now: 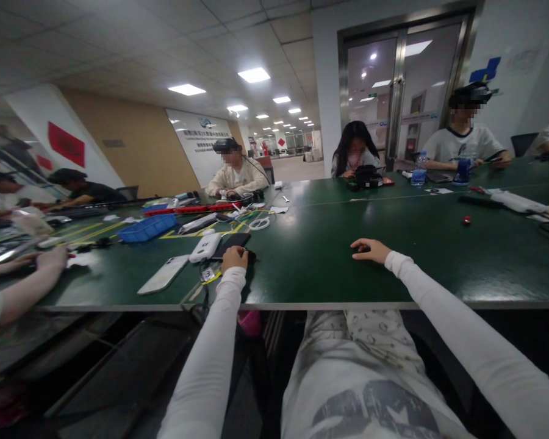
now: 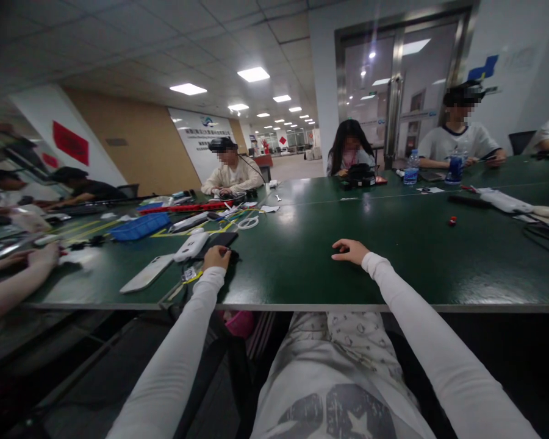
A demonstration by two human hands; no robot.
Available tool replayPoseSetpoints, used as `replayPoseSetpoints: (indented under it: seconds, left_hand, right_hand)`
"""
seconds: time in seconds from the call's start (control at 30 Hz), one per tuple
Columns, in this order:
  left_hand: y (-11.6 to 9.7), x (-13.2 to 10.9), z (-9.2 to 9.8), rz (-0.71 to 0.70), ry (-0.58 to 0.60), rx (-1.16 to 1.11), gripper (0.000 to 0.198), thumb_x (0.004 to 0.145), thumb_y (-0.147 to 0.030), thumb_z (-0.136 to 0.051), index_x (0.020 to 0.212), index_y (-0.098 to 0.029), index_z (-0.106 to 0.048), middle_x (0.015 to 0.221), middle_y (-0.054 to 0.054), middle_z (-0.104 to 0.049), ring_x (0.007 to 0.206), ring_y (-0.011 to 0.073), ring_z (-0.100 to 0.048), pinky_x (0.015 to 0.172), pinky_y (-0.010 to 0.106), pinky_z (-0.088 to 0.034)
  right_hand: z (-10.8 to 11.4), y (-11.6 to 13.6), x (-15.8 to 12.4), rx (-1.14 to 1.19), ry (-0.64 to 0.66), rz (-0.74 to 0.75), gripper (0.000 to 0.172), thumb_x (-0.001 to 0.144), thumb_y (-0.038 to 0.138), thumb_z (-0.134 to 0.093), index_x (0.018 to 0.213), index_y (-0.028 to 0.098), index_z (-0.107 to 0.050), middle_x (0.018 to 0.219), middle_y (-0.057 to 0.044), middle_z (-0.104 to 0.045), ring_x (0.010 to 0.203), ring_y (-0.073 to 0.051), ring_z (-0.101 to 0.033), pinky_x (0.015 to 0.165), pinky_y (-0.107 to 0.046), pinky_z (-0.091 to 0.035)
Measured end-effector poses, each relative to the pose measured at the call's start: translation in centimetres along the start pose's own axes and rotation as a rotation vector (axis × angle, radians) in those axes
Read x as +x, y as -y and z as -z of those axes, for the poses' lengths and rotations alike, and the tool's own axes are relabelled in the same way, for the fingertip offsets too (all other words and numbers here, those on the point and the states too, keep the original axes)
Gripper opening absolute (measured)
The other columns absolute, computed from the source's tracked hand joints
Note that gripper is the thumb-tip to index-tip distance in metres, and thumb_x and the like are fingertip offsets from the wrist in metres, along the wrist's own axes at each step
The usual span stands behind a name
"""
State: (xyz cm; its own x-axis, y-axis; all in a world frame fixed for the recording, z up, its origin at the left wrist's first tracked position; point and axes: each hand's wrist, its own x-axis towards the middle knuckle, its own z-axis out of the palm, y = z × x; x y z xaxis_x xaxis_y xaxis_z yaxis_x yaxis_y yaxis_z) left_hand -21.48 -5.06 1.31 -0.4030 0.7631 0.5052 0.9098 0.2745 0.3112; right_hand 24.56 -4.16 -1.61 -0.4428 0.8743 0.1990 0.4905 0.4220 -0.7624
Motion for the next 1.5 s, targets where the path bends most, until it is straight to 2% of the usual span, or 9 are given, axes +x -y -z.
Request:
replayPoseSetpoints:
  seconds: [0.3, 0.73, 0.87, 0.97, 1.1, 1.23, 1.37, 1.43, 1.5]
  left_hand:
    - [0.3, 0.2, -0.3, -0.014, 0.037, 0.047, 0.021, 0.067, -0.034, -0.048, 0.08, -0.018, -0.052, 0.087, 0.007, -0.052, 0.086, 0.0193, -0.048, 0.078, 0.033, -0.038]
    - [-0.4, -0.6, 0.4, -0.057, 0.079, 0.022, 0.024, 0.067, -0.037, -0.048, 0.084, -0.021, -0.055, 0.083, 0.005, -0.054, 0.08, 0.017, -0.051, 0.075, 0.031, -0.04]
    - [-0.3, -0.8, 0.3, -0.106, 0.075, -0.003, 0.023, 0.068, -0.034, -0.048, 0.083, -0.02, -0.057, 0.081, 0.005, -0.055, 0.077, 0.0157, -0.052, 0.076, 0.029, -0.04]
    - [-1.2, -1.3, -0.2, -0.183, 0.072, -0.034, 0.02, 0.066, -0.03, -0.051, 0.081, -0.019, -0.058, 0.08, 0.005, -0.055, 0.075, 0.0147, -0.053, 0.076, 0.027, -0.04]
    - [-5.4, -2.9, -1.7, -0.288, 0.123, -0.15, 0.018, 0.065, -0.027, -0.053, 0.08, -0.018, -0.057, 0.081, 0.004, -0.055, 0.073, 0.0131, -0.053, 0.073, 0.026, -0.042]
    - [-12.9, -5.9, -3.8, -0.415, 0.225, -0.356, 0.018, 0.065, -0.027, -0.054, 0.08, -0.018, -0.057, 0.081, 0.003, -0.056, 0.07, 0.0109, -0.053, 0.071, 0.025, -0.043]
    - [-20.5, -9.2, -5.4, -0.57, 0.339, -0.564, 0.018, 0.064, -0.025, -0.055, 0.08, -0.018, -0.058, 0.08, 0.002, -0.056, 0.07, 0.0098, -0.053, 0.07, 0.024, -0.044]
    - [-23.2, -10.4, -5.8, -0.638, 0.379, -0.622, 0.018, 0.063, -0.025, -0.056, 0.08, -0.019, -0.058, 0.08, 0.002, -0.056, 0.07, 0.0104, -0.053, 0.07, 0.025, -0.044]
    - [-24.8, -11.1, -5.8, -0.663, 0.402, -0.642, 0.017, 0.062, -0.025, -0.057, 0.078, -0.019, -0.059, 0.078, 0.002, -0.056, 0.071, 0.0114, -0.053, 0.07, 0.026, -0.044]
  right_hand:
    - [0.0, 0.4, 0.0, 0.027, 0.003, 0.0, 0.048, 0.058, 0.043, -0.063, 0.099, 0.019, -0.055, 0.089, -0.005, -0.057, 0.084, -0.018, -0.053, 0.077, -0.034, -0.04]
    - [-0.1, -0.2, 0.2, -0.017, -0.007, 0.0, 0.045, 0.06, 0.043, -0.061, 0.099, 0.02, -0.055, 0.087, -0.005, -0.057, 0.083, -0.018, -0.053, 0.077, -0.034, -0.04]
    - [-0.3, -0.7, 0.3, -0.025, -0.019, 0.019, 0.046, 0.06, 0.044, -0.061, 0.099, 0.02, -0.055, 0.089, -0.005, -0.058, 0.083, -0.018, -0.054, 0.077, -0.033, -0.041]
    - [-0.3, -1.1, 0.3, -0.048, -0.024, 0.032, 0.047, 0.059, 0.045, -0.061, 0.099, 0.021, -0.055, 0.091, -0.004, -0.058, 0.083, -0.017, -0.054, 0.078, -0.033, -0.041]
    - [-0.2, -1.1, 0.1, -0.096, -0.02, 0.043, 0.052, 0.058, 0.047, -0.061, 0.103, 0.023, -0.052, 0.096, -0.004, -0.057, 0.085, -0.018, -0.053, 0.079, -0.034, -0.041]
    - [-0.1, -0.5, -0.1, -0.124, -0.014, 0.072, 0.065, 0.055, 0.048, -0.063, 0.113, 0.025, -0.043, 0.108, -0.004, -0.053, 0.088, -0.019, -0.052, 0.081, -0.036, -0.04]
    - [-0.1, 0.1, 0.0, -0.163, -0.023, 0.079, 0.076, 0.053, 0.049, -0.064, 0.119, 0.025, -0.036, 0.11, -0.004, -0.052, 0.089, -0.019, -0.052, 0.082, -0.037, -0.038]
    - [0.0, 0.3, 0.1, -0.182, -0.024, 0.077, 0.076, 0.052, 0.05, -0.064, 0.118, 0.025, -0.038, 0.109, -0.004, -0.052, 0.089, -0.019, -0.052, 0.081, -0.037, -0.038]
    - [0.1, 0.4, 0.1, -0.197, -0.029, 0.065, 0.071, 0.052, 0.05, -0.063, 0.115, 0.024, -0.042, 0.103, -0.004, -0.055, 0.09, -0.019, -0.052, 0.081, -0.036, -0.037]
